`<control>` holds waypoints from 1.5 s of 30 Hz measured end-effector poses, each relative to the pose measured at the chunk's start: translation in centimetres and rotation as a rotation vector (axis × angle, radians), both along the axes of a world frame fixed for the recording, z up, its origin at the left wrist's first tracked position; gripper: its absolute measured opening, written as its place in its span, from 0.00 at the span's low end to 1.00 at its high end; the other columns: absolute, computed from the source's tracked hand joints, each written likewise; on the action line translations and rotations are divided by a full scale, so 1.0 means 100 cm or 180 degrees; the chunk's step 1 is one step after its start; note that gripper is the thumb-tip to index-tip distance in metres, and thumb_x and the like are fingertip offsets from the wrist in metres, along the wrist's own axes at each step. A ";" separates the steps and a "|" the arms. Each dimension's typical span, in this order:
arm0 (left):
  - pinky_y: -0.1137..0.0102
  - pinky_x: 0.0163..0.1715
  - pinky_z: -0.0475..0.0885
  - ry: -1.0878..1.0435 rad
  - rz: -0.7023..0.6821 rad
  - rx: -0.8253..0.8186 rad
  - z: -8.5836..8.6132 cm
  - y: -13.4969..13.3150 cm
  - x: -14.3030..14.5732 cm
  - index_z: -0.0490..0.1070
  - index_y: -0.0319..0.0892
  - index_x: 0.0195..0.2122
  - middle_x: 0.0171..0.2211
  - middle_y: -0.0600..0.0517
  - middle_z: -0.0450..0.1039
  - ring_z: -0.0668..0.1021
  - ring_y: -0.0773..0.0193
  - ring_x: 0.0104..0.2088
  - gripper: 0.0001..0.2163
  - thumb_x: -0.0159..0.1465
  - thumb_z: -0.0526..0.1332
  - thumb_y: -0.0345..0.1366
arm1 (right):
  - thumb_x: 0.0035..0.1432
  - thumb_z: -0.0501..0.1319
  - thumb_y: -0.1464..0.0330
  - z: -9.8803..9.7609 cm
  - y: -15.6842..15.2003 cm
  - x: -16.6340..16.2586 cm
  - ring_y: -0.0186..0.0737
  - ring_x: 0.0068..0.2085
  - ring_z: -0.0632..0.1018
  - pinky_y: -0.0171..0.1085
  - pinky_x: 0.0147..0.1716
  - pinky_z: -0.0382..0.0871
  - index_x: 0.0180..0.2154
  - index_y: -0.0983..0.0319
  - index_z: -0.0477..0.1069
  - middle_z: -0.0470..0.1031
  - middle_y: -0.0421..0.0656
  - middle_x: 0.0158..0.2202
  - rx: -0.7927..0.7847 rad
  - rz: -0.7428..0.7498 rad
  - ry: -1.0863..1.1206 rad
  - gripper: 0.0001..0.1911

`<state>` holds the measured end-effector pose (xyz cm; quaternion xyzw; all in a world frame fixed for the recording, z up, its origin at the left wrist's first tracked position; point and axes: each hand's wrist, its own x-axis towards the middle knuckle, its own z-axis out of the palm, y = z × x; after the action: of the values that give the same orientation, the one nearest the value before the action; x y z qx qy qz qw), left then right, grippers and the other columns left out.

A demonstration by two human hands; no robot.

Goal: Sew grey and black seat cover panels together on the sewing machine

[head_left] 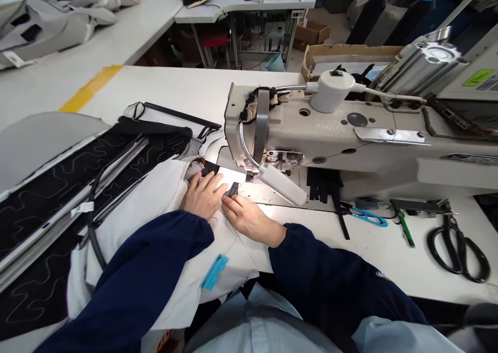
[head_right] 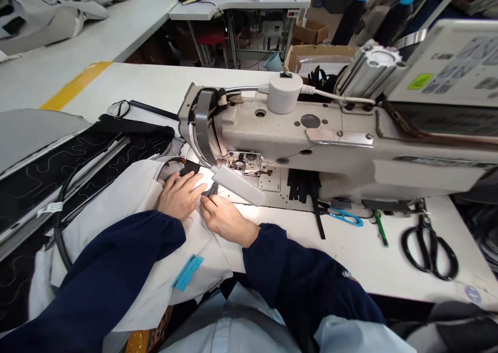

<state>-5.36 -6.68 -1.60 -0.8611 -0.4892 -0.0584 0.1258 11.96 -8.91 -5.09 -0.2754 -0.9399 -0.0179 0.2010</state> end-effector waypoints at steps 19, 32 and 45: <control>0.65 0.40 0.69 -0.0178 -0.0308 -0.0290 -0.004 0.011 0.008 0.74 0.42 0.47 0.50 0.51 0.74 0.76 0.60 0.49 0.17 0.63 0.49 0.27 | 0.67 0.46 0.76 0.004 0.002 -0.001 0.42 0.40 0.71 0.40 0.39 0.71 0.43 0.69 0.72 0.74 0.52 0.43 -0.0034 -0.0048 -0.0106 0.16; 0.64 0.41 0.69 -0.0123 -0.0562 -0.0296 -0.004 0.019 0.016 0.74 0.36 0.46 0.48 0.45 0.76 0.75 0.58 0.48 0.17 0.61 0.50 0.24 | 0.65 0.50 0.76 -0.002 0.008 0.006 0.42 0.38 0.71 0.40 0.37 0.69 0.37 0.66 0.72 0.74 0.48 0.38 0.0122 -0.0044 0.0237 0.12; 0.63 0.39 0.68 -0.0148 -0.0579 -0.0336 0.004 0.031 0.059 0.76 0.36 0.35 0.31 0.45 0.77 0.77 0.56 0.40 0.12 0.65 0.51 0.28 | 0.64 0.51 0.76 0.006 0.016 0.050 0.43 0.47 0.73 0.40 0.44 0.72 0.45 0.66 0.69 0.74 0.49 0.39 0.0072 0.0074 0.0504 0.11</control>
<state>0.52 -3.60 -1.20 -0.9057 -0.4142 -0.0638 0.0630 16.92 -7.36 -4.49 -0.2628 -0.9239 -0.0043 0.2780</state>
